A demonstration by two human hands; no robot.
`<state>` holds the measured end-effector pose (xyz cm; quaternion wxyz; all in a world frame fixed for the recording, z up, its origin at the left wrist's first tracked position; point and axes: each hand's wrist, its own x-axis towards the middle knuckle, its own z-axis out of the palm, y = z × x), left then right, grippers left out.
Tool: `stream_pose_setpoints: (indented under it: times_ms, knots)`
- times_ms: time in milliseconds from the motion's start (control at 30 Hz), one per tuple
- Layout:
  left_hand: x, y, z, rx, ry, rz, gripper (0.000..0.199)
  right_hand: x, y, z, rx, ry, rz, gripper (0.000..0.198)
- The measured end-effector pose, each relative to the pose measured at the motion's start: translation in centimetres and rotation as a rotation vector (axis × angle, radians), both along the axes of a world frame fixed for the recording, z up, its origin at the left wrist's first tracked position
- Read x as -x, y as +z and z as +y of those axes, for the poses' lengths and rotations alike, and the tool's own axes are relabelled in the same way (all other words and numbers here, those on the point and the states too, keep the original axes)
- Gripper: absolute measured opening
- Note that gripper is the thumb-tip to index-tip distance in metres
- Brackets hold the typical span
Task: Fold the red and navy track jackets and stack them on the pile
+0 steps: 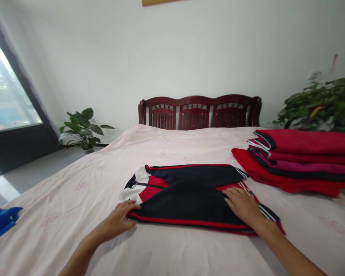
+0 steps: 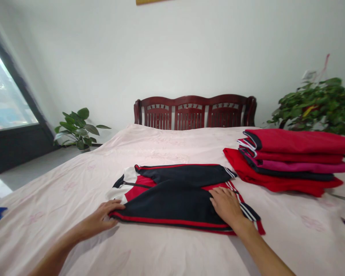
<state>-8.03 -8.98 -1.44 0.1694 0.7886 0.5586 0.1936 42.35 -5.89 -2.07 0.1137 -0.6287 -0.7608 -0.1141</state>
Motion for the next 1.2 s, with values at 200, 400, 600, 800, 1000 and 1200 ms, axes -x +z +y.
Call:
stream_pose_setpoints:
  times_ms: [200, 400, 600, 800, 1000, 1200]
  knots:
    - [-2.8, 3.4, 6.0, -0.125, 0.183, 0.153, 0.026, 8.9, 3.6, 1.2, -0.007, 0.208, 0.183, 0.028]
    - [-7.7, 3.4, 12.5, -0.233, 0.127, 0.330, 0.037, 18.8, 3.7, 4.3, 0.014, 0.346, 0.141, 0.024]
    - [-8.8, 2.1, 16.4, -0.204, 0.057, 0.415, 0.031, 20.1, 1.9, 6.4, 0.070, 0.296, 0.054, 0.032]
    - [-8.6, 1.5, 18.1, -0.170, 0.123, 0.418, 0.031, 18.8, 0.8, 6.0, 0.098, 0.322, 0.086, 0.027]
    - [-10.4, 2.9, 18.0, -0.148, 0.106, 0.399, 0.034, 18.0, 1.5, 5.4, 0.106, 0.346, 0.178, 0.030]
    - [-12.9, 0.2, 14.2, -0.123, -0.063, 0.388, 0.048, 14.9, 2.2, 3.2, 0.096, 0.153, 0.187, 0.051]
